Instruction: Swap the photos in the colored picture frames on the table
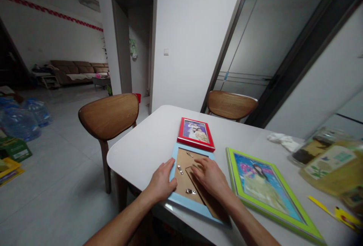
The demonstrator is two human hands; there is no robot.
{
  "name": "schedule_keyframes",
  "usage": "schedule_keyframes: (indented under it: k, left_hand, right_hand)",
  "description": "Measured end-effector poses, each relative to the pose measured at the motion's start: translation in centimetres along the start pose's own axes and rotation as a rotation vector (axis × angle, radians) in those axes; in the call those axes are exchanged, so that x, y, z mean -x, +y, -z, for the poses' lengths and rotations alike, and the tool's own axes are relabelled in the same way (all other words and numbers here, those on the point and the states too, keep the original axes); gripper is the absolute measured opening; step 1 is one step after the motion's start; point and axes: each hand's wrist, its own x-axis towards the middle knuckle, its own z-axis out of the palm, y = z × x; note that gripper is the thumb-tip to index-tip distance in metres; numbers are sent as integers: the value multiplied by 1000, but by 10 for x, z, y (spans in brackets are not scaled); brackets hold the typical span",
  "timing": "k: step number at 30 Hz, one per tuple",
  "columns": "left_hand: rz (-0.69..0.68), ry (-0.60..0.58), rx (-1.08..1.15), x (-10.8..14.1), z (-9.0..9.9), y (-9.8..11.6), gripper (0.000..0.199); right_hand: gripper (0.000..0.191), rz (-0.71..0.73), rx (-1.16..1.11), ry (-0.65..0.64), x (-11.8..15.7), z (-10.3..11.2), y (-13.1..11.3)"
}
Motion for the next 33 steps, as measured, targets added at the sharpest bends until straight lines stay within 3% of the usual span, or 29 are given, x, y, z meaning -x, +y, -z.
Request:
schedule_keyframes:
  k: [5, 13, 16, 19, 23, 29, 33]
  left_hand:
    - [30, 0, 0, 1, 1, 2, 58]
    - [77, 42, 117, -1, 3, 6, 54]
    - [76, 102, 291, -6, 6, 15, 41]
    - [170, 163, 599, -13, 11, 17, 33]
    - [313, 204, 734, -16, 27, -7, 30]
    - [424, 281, 619, -2, 61, -58, 27]
    - [467, 288, 445, 1, 68, -74, 28]
  right_hand:
    - [37, 18, -42, -110, 30, 8, -3]
    - [29, 4, -66, -57, 20, 23, -12]
    - [31, 2, -74, -16, 18, 35, -22]
    - [34, 42, -135, 18, 18, 41, -32]
    - [38, 62, -203, 40, 16, 37, -21]
    - [41, -124, 60, 9, 20, 18, 27]
    - [45, -173, 149, -69, 23, 8, 37]
